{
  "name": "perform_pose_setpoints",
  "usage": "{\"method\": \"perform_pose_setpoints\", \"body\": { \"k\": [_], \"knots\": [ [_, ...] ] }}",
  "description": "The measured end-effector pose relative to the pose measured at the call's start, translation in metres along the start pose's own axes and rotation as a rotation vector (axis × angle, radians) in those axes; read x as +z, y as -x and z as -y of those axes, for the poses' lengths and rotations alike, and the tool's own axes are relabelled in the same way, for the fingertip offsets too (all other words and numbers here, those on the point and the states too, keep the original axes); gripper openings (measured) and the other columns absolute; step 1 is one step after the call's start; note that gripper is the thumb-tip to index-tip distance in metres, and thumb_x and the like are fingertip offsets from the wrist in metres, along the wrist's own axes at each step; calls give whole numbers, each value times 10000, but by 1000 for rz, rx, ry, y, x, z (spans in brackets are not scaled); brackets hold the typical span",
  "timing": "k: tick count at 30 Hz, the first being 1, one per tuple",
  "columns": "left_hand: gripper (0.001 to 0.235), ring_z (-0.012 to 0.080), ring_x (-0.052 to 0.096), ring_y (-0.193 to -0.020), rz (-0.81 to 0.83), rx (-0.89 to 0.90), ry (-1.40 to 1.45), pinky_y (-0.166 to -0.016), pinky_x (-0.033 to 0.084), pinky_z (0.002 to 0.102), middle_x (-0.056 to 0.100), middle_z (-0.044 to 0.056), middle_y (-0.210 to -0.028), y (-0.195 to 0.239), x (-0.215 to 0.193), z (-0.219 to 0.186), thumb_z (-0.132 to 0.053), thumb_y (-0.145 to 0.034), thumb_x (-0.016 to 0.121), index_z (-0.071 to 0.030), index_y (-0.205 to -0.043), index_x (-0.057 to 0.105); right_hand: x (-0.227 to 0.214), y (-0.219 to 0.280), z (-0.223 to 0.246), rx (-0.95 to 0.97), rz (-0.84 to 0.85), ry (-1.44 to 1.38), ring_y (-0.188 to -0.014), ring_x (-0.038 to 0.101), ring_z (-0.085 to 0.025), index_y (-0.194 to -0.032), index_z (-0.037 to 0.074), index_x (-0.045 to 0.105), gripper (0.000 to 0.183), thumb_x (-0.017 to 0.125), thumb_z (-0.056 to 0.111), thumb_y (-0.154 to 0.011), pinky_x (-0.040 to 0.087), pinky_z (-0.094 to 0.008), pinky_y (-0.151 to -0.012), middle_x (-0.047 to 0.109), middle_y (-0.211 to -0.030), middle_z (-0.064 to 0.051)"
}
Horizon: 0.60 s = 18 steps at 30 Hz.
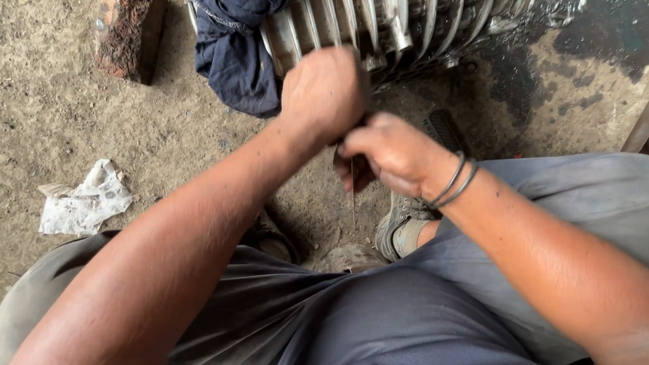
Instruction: The person cleans a metal engine block using a dark cloth and a yellow scraper. They wipe the surface and scrape between the cooling fins to remove grime and residue.
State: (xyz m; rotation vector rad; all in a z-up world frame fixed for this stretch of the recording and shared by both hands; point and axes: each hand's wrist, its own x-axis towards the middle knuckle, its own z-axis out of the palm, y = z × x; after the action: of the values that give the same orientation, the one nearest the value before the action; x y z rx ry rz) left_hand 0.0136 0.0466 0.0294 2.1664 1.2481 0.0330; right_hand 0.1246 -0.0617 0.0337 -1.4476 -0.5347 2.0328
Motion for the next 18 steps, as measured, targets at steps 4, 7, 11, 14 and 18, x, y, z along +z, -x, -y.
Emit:
{"method": "perform_pose_setpoints", "body": {
  "k": [4,7,11,14,18],
  "knots": [
    [255,301,690,-629,-157,44,93,-552,566,406,715,209,-738,-12,-10,0,-187,-968,596,-4,-847,724,-6,-3,13,-78,18,-75,-621,663,-237,-870,-33,675,150,584,83,-900,552,-387,-575,678,-741,-151],
    [217,259,736,-623,116,-95,3,-528,604,397,726,190,-762,-1,-9,-6,-141,-941,560,5,-874,706,-2,0,5,-46,18,-2,-609,672,-262,-806,-56,667,179,593,85,-887,579,-414,-593,689,-730,-174],
    [215,262,742,-624,113,-138,49,-528,604,407,725,186,-751,3,-4,-6,-163,-923,590,12,-871,703,-2,-2,-3,-14,18,-19,-590,667,-260,-773,-58,671,203,576,95,-865,559,-413,-565,685,-706,-161],
    [235,299,725,-635,31,-56,58,-548,583,430,712,205,-734,3,-1,-6,-145,-941,569,2,-845,725,1,3,-1,0,8,-5,-597,670,-257,-772,-47,671,190,593,98,-867,571,-415,-574,696,-710,-162],
    [250,297,753,-630,100,-30,7,-526,606,445,710,195,-726,-3,-1,0,-135,-960,516,-1,-856,700,8,7,2,9,6,-9,-612,677,-243,-783,-22,665,176,603,103,-891,578,-400,-596,697,-716,-151]
  ]
}}
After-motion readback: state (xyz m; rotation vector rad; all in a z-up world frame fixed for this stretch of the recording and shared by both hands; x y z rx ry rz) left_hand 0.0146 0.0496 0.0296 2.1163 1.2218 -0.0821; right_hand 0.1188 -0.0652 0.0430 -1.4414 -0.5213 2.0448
